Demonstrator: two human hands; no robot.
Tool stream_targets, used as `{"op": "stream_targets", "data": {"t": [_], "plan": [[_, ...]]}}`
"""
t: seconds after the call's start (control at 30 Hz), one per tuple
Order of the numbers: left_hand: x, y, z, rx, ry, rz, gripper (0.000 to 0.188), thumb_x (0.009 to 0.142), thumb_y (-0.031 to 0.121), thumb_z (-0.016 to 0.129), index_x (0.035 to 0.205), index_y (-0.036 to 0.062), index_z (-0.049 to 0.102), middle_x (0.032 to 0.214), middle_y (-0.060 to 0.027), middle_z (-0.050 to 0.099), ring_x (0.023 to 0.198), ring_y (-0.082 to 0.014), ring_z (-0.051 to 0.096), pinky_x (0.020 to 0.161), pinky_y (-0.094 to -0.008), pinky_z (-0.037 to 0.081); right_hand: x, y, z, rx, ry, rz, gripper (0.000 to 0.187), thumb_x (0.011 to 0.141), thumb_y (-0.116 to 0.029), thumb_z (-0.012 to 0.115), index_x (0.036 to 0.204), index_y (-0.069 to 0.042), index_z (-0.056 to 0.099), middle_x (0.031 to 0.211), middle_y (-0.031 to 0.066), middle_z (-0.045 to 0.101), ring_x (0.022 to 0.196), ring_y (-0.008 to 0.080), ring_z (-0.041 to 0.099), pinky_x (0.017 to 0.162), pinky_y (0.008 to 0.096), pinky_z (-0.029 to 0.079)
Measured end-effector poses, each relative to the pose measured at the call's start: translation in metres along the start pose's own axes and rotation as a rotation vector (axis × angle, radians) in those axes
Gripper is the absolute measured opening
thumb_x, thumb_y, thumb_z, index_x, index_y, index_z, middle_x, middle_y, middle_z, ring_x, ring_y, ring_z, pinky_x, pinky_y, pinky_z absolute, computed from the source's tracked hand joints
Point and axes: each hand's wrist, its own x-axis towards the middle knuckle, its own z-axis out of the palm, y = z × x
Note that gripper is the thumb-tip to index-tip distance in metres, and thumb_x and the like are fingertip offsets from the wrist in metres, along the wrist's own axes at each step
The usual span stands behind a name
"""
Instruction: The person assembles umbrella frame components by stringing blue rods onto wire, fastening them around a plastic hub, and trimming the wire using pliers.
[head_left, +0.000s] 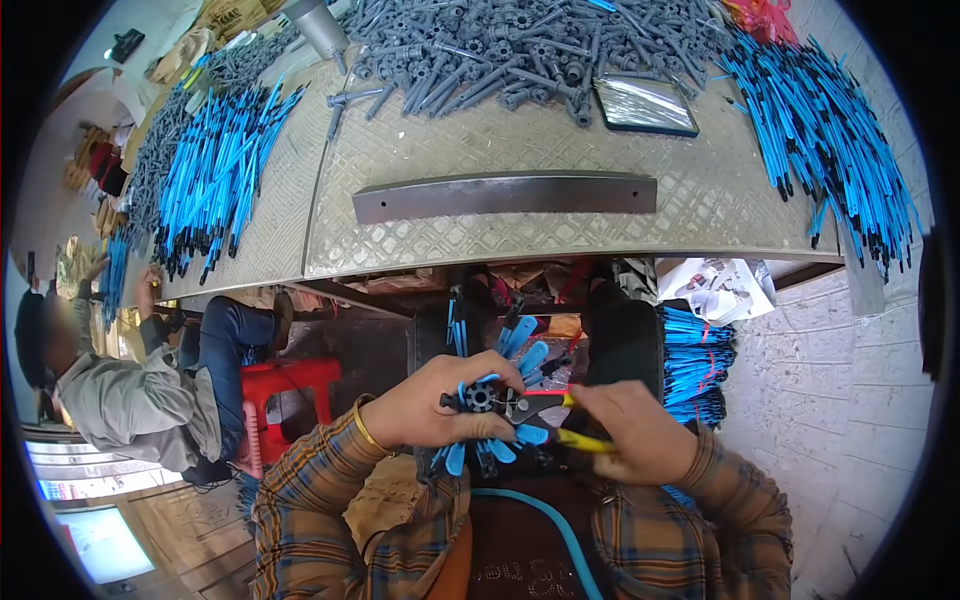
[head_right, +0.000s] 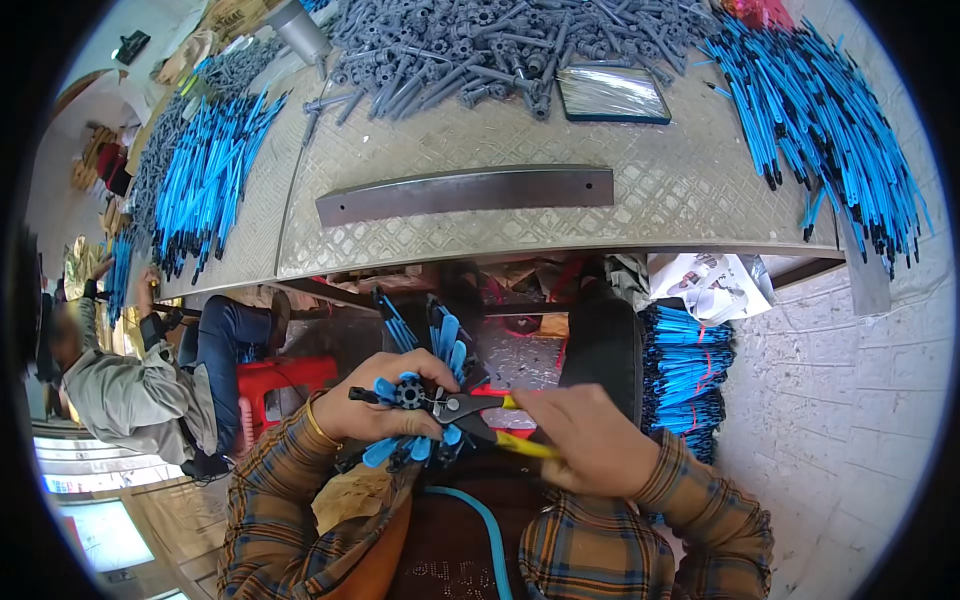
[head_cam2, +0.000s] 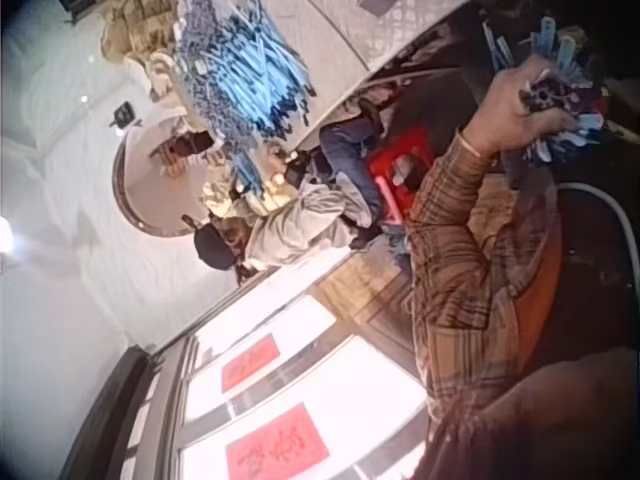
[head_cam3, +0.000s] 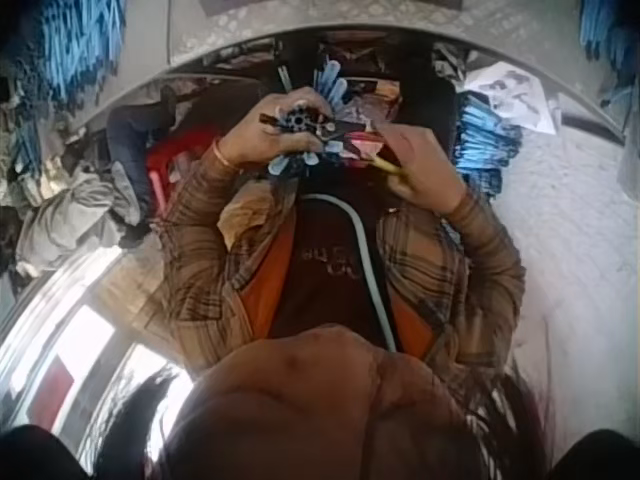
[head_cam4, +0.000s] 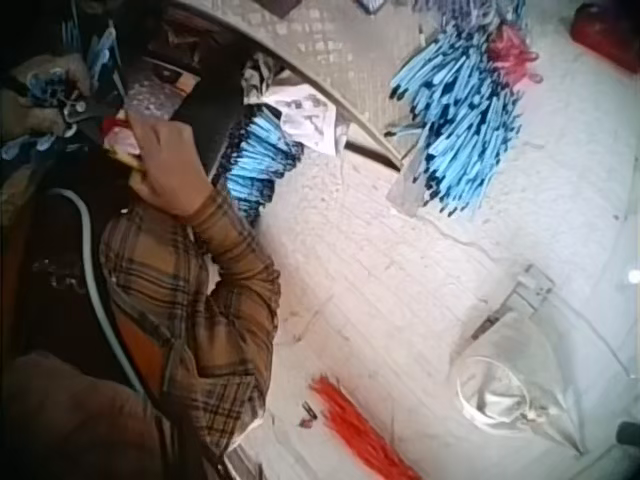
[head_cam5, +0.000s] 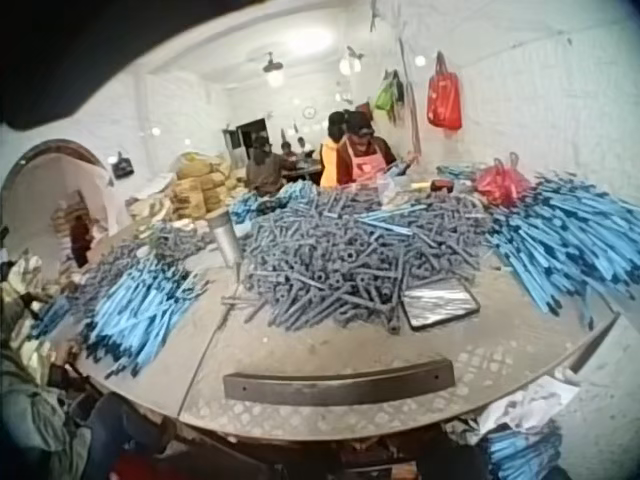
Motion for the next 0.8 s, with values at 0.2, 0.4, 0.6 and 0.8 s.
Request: {"op": "stream_targets", "data": {"t": [0.2, 0.4, 0.6, 0.8], "plan": [[0.003, 0.000, 0.003, -0.054, -0.010, -0.046, 0.047, 0.068, 0.030, 0.076, 0.102, 0.0036, 0.058, 0.093, -0.0104, 0.062, 0.082, -0.0229, 0.061, 0.072, -0.0309, 0.047, 0.007, 0.021, 0.014, 0.932, -0.239, 0.057, 0.040, 0.086, -0.025, 0.058, 0.112, 0.003, 0.045, 0.086, 0.0115, 0.061, 0.068, 0.0190, 0.058, 0.065, 0.0316, 0.047], [0.002, -0.001, 0.005, -0.004, -0.018, 0.049, 0.049, 0.068, 0.030, 0.076, 0.105, 0.0034, 0.058, 0.092, -0.0105, 0.063, 0.082, -0.0229, 0.062, 0.071, -0.0312, 0.048, 0.008, 0.029, 0.016, 1.273, -0.416, 0.106, 0.029, 0.090, -0.021, 0.052, 0.103, 0.004, 0.050, 0.089, 0.0139, 0.061, 0.071, 0.0167, 0.060, 0.065, 0.0292, 0.050], [0.000, 0.000, 0.003, -0.001, -0.043, 0.032, 0.048, 0.069, 0.029, 0.075, 0.106, 0.0027, 0.058, 0.093, -0.0118, 0.063, 0.084, -0.0243, 0.062, 0.073, -0.0325, 0.048, 0.003, 0.014, -0.010, 0.959, -0.365, 0.064, 0.024, 0.092, -0.019, 0.048, 0.100, 0.004, 0.051, 0.098, 0.0163, 0.061, 0.086, 0.0209, 0.062, 0.077, 0.0311, 0.051], [-0.001, 0.001, 0.003, -0.015, -0.055, 0.037, 0.046, 0.070, 0.027, 0.075, 0.104, 0.0019, 0.059, 0.093, -0.0123, 0.063, 0.086, -0.0249, 0.062, 0.074, -0.0329, 0.048, 0.000, 0.007, -0.019, 0.918, -0.400, 0.046, 0.026, 0.093, -0.023, 0.047, 0.097, 0.002, 0.052, 0.095, 0.0129, 0.060, 0.089, 0.0175, 0.061, 0.080, 0.0285, 0.049]]}}
